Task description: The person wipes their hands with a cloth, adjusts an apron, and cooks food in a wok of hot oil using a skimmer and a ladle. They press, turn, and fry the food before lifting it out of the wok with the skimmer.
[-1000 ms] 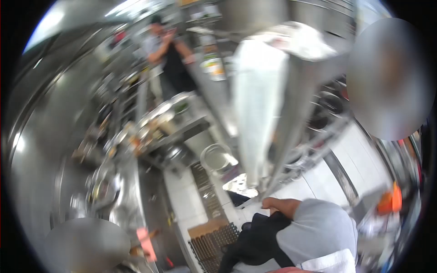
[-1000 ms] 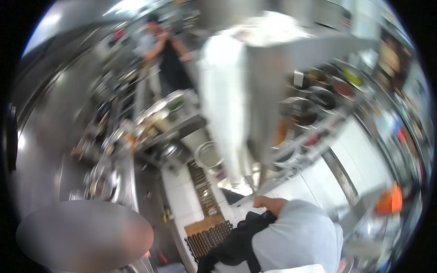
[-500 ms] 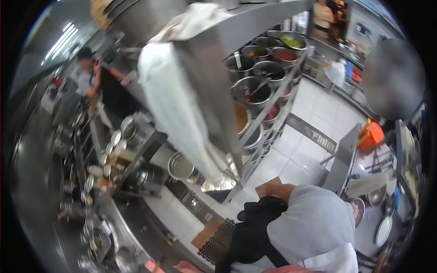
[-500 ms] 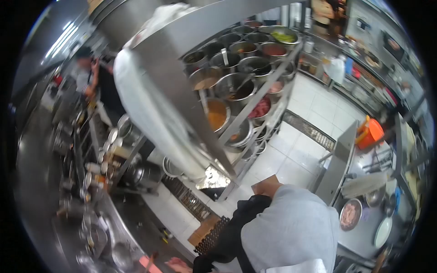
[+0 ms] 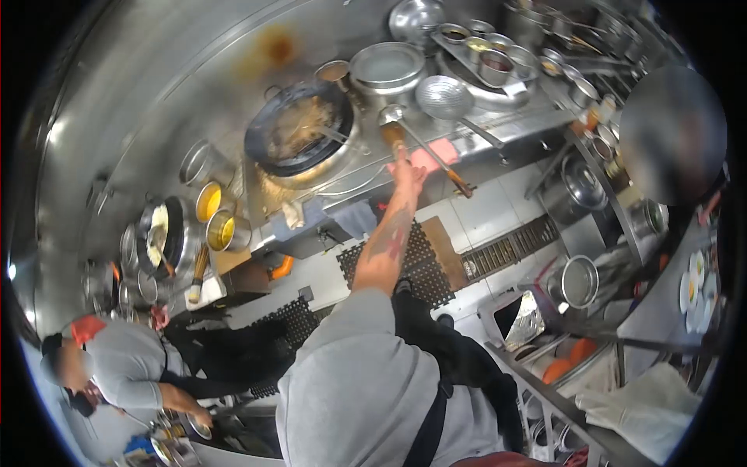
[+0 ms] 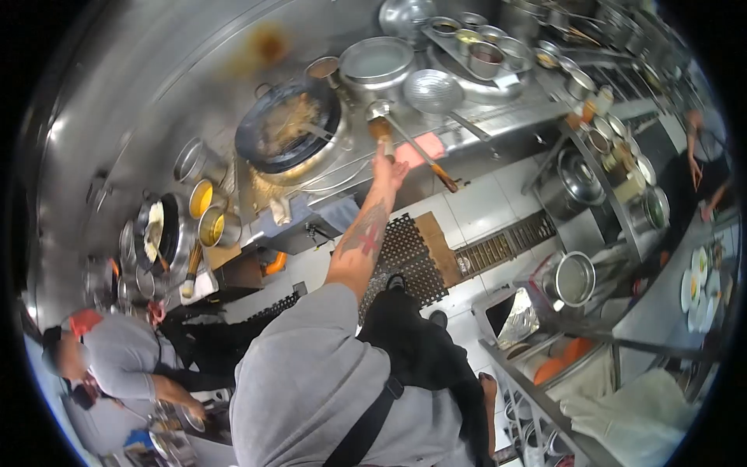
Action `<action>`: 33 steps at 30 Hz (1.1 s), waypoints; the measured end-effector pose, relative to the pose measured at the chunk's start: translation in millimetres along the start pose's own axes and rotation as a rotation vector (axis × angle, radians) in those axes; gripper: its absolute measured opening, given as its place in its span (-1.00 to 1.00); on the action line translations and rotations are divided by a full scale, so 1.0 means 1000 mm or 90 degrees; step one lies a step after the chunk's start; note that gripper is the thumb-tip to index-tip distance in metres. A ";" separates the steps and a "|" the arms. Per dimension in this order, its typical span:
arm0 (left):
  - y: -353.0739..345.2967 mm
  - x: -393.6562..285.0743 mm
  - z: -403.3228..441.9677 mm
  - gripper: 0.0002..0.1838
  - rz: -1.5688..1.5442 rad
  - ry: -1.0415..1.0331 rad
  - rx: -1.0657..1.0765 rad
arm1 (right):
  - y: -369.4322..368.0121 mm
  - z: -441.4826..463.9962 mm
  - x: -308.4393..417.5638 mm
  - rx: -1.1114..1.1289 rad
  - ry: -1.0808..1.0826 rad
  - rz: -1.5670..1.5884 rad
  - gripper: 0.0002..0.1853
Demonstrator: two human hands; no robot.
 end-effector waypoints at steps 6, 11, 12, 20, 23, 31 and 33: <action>0.007 -0.031 -0.012 0.12 -0.145 -0.019 -0.024 | 0.001 0.032 0.093 0.059 -0.128 0.065 -0.69; 0.043 -0.060 0.004 -0.10 -0.040 -0.069 -0.028 | -0.019 0.053 0.153 0.111 -0.069 0.047 -0.68; 0.051 -0.080 0.017 -0.20 0.032 -0.115 -0.082 | -0.022 0.050 0.158 0.120 -0.067 0.041 -0.68; 0.090 -0.228 0.010 -0.82 -0.035 -0.317 -0.015 | 0.009 0.039 0.102 0.137 -0.144 0.015 -0.67; 0.132 -0.256 -0.054 -0.90 -0.010 -0.345 0.228 | 0.017 0.032 0.080 0.153 -0.189 0.023 -0.66; 0.183 -0.244 -0.176 -0.65 0.187 -0.295 0.124 | 0.006 0.054 0.081 0.206 -0.017 -0.364 -0.56; 0.266 -0.281 -0.058 -0.81 0.798 -0.551 -0.290 | 0.003 0.059 0.093 0.231 -0.050 -0.325 -0.58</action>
Point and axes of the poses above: each hand's wrist, its own z-axis towards the middle knuckle, its own y-axis out of the back of the hand, x = y × z, the point moved 2 cm from there along z, towards the middle knuckle, and after that the axes turned 9 degrees about z, right-handed, at the moved point
